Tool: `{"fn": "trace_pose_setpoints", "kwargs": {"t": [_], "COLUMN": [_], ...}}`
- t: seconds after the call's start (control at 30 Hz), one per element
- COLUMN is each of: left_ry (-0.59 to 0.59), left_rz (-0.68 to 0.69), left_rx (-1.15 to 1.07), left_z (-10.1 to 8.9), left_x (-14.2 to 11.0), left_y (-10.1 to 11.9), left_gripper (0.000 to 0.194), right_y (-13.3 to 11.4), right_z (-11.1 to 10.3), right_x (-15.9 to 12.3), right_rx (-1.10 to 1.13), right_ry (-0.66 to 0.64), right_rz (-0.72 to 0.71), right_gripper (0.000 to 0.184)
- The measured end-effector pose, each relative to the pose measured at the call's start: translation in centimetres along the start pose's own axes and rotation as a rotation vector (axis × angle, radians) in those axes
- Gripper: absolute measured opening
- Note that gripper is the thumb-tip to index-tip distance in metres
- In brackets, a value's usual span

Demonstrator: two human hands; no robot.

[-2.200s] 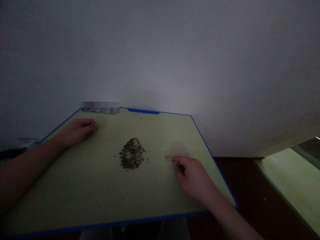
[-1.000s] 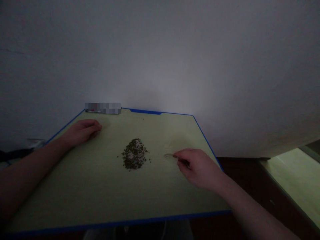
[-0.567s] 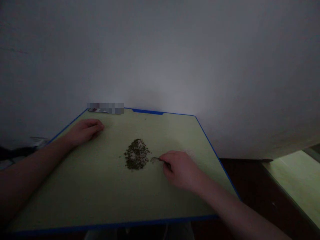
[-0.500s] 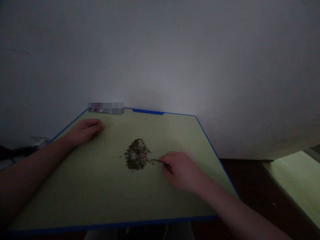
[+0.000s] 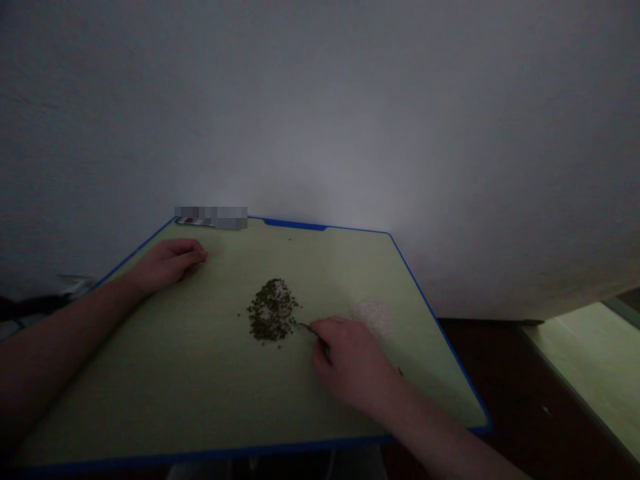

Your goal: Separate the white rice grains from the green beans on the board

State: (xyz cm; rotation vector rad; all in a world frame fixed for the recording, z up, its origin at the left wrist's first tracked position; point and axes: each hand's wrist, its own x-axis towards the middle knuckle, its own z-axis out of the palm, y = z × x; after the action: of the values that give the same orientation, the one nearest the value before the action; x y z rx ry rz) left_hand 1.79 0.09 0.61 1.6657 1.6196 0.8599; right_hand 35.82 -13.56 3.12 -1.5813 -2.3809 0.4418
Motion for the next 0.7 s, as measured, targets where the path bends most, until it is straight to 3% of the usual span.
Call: {"fn": "trace_pose_setpoints", "kwargs": {"t": [0.23, 0.5, 0.7], "left_ry": [-0.022, -0.015, -0.025], "left_rz": [0.015, 0.036, 0.019], "left_rx": [0.011, 0.072, 0.042], "left_z": [0.0, -0.2, -0.1], "left_x": [0.3, 0.4, 0.4], "left_y": [-0.5, -0.7, -0.6], "left_gripper": [0.023, 0.024, 0.024], "right_y": [0.8, -0.3, -0.7], "right_z": [0.3, 0.5, -0.2], "right_x": [0.4, 2.7, 3.6], "right_rx": [0.09, -0.001, 0.198], "right_ry": [0.113, 0.077, 0.088], "right_rz": [0.157, 0.125, 0.114], "right_gripper": [0.027, 0.025, 0.023]}}
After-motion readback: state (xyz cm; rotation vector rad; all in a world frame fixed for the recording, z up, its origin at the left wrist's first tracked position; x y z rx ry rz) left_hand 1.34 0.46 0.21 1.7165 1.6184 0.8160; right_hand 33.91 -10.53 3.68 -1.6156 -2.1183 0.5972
